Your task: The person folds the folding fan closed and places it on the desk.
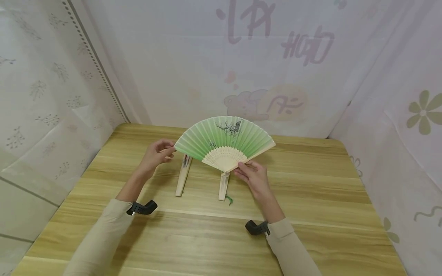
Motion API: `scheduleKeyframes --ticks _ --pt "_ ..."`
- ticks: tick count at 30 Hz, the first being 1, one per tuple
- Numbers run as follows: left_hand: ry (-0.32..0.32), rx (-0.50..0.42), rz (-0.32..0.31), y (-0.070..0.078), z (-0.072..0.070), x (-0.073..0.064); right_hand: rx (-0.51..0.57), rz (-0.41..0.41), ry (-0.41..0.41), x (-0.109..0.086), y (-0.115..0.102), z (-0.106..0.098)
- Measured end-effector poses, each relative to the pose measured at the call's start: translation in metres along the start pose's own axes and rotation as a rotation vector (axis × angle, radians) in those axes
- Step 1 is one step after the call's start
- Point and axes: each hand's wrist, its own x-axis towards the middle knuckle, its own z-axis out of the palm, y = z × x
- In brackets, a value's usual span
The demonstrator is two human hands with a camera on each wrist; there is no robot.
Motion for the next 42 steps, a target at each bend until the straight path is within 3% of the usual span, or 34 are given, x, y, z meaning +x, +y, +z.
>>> scheduleKeyframes --ticks 12,19,28,42 --pt "0.043 0.004 -0.008 -0.007 0.006 0.002 -0.046 0.0 -0.019 -0.002 0.007 -0.003" --pt "0.09 0.019 0.033 -0.034 0.006 0.02 -0.051 -0.004 -0.035 -0.002 0.008 -0.001" --pt "0.107 0.02 0.05 -0.029 0.015 0.024 -0.079 -0.014 -0.045 -0.002 0.007 0.0" --pt "0.071 0.049 0.062 -0.021 0.029 0.033 -0.119 -0.041 -0.081 -0.002 0.009 -0.002"
